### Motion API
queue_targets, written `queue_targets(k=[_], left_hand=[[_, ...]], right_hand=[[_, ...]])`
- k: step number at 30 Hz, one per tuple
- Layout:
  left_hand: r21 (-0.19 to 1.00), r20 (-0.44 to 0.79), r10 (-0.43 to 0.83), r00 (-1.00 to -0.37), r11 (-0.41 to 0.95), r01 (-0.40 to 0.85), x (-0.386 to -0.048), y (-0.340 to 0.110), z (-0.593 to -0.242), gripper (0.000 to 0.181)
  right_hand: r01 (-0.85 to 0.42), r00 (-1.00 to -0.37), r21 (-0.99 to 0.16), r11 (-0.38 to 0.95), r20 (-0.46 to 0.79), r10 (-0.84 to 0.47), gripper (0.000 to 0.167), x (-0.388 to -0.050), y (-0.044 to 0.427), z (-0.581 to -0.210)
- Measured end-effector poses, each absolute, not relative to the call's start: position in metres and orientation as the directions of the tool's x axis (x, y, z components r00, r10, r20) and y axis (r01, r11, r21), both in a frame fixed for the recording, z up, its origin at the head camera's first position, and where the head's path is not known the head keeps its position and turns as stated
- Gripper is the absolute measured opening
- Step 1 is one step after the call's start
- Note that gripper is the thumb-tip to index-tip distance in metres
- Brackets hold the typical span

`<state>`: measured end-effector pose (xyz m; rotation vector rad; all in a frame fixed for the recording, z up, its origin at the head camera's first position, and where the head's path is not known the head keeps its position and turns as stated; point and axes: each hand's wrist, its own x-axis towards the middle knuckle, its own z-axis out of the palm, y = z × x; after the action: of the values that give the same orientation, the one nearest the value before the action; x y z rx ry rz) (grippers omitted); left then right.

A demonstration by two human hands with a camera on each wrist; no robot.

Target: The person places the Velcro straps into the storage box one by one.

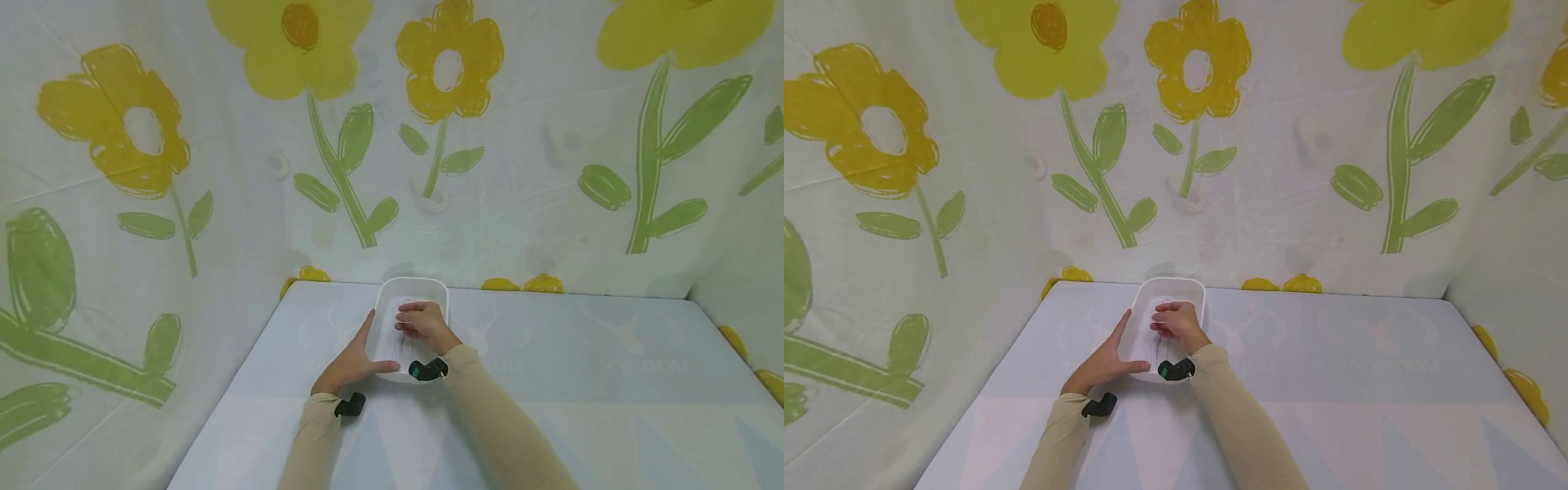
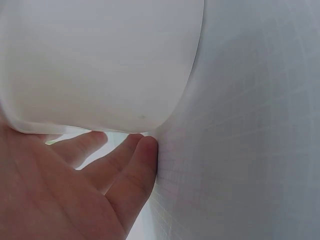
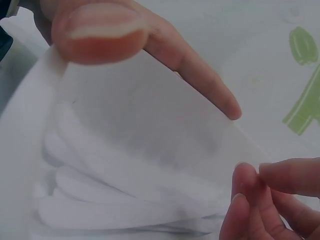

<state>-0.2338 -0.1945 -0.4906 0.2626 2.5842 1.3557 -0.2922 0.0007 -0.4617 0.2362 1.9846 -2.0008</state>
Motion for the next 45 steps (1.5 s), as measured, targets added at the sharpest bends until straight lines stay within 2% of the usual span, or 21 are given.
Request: queue_targets(k=[9,15,21,28,35,39,45], left_hand=[[0.822,-0.105,0.254,-0.962,0.566,0.060,-0.237,-0.193,-0.493,0.131],[0.825,-0.105,0.253,-0.962,0.563,0.057,-0.238,-0.194,-0.493,0.131],[0.828,-0.103,0.244,-0.964,0.559,0.053,-0.240,-0.196,-0.494,0.131],[0.834,-0.070,0.251,-0.966,0.546,0.081,-0.243,-0.195,-0.493,0.130],[0.808,-0.053,0.261,-0.964,0.578,0.112,-0.245,-0.197,-0.493,0.129],[0.779,-0.038,0.250,-0.967,0.614,0.128,-0.245,-0.198,-0.490,0.130],[0.740,-0.056,0.240,-0.969,0.661,0.121,-0.246,-0.199,-0.489,0.120]], right_hand=[[0.321,-0.943,-0.947,-0.027,-0.316,-0.104,0.032,-0.293,0.003,-0.461],[0.269,-0.956,-0.960,-0.076,-0.256,-0.146,0.036,-0.292,0.008,-0.456],[0.223,-0.965,-0.971,-0.082,-0.208,-0.159,0.039,-0.287,0.015,-0.438],[0.139,-0.981,-0.988,-0.073,-0.126,-0.150,0.033,-0.271,0.033,-0.416],[0.045,-0.994,-0.999,-0.030,-0.042,-0.096,0.033,-0.250,0.064,-0.401],[-0.022,-0.998,-0.999,0.043,0.020,-0.054,0.035,-0.240,0.084,-0.394],[-0.078,-0.997,-0.989,0.126,0.081,0.019,0.038,-0.225,0.113,-0.391]])
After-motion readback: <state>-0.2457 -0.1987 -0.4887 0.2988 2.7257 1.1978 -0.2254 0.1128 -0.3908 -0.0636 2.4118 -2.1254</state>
